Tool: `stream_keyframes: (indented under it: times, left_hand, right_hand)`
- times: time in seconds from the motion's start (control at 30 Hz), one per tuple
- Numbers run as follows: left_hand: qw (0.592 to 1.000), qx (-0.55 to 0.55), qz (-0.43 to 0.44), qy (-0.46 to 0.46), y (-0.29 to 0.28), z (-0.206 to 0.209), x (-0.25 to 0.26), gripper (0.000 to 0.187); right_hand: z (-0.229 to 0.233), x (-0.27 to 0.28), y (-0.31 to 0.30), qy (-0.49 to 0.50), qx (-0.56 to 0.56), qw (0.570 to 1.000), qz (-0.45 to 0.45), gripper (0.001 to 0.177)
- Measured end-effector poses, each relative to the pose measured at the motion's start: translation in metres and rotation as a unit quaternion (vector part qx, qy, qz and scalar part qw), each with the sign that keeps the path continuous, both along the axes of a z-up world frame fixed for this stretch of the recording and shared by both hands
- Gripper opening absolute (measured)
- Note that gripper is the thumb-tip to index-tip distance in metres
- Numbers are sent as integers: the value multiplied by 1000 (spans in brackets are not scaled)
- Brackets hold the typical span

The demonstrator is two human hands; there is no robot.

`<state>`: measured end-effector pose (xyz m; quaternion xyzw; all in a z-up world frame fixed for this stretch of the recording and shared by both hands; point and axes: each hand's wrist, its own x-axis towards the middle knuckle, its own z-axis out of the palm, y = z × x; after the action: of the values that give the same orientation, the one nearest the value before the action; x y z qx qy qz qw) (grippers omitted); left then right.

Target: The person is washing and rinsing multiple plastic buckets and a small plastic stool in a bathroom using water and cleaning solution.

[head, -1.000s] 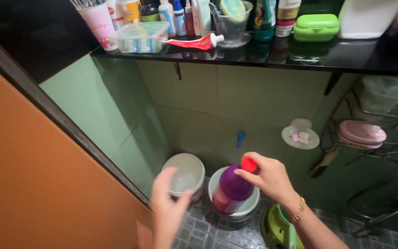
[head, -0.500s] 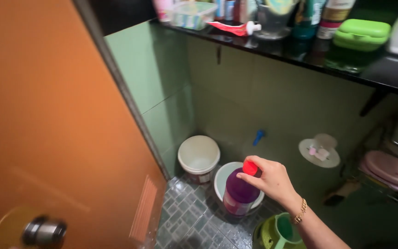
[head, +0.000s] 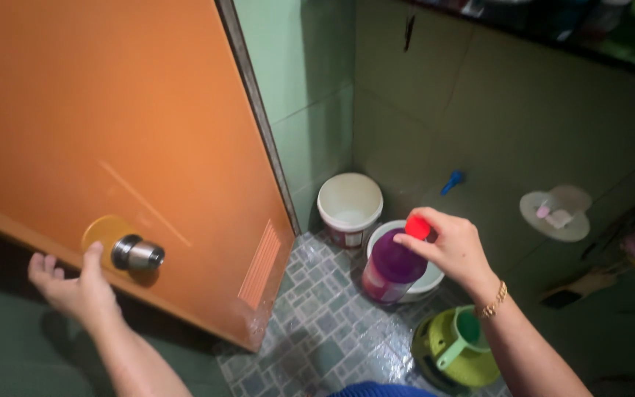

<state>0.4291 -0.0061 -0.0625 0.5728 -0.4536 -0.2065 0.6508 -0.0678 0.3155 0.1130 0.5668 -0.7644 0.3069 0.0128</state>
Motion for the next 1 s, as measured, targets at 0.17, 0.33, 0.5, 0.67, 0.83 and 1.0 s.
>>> stream_keyframes:
  times: [0.17,0.33,0.5,0.67,0.83,1.0]
  left_hand:
    - [999,1,6,-39,27,24,-2,85]
    - [978,-109,-131,-124,132,106,-114,44]
    - [874,-42,-484,-20,196,103,-202,66]
    - [781,-2,-614,-110,206,118,-212,86]
    - [798,-17,-590,-123,192,112,-206,92]
    - [815,-32,-570,-100,182,97,-205,74]
  right_hand:
    - [-2,23,-5,23,-3,1000,3,41]
    - [2,48,-16,-9,11,1000,-20,41]
    - [0,78,-26,13,-31,998,62,40]
    - [-1,101,-34,54,-55,992,95,42]
    - [-2,119,-43,89,-53,985,139,43]
    - [-10,143,-62,95,-48,981,164,45]
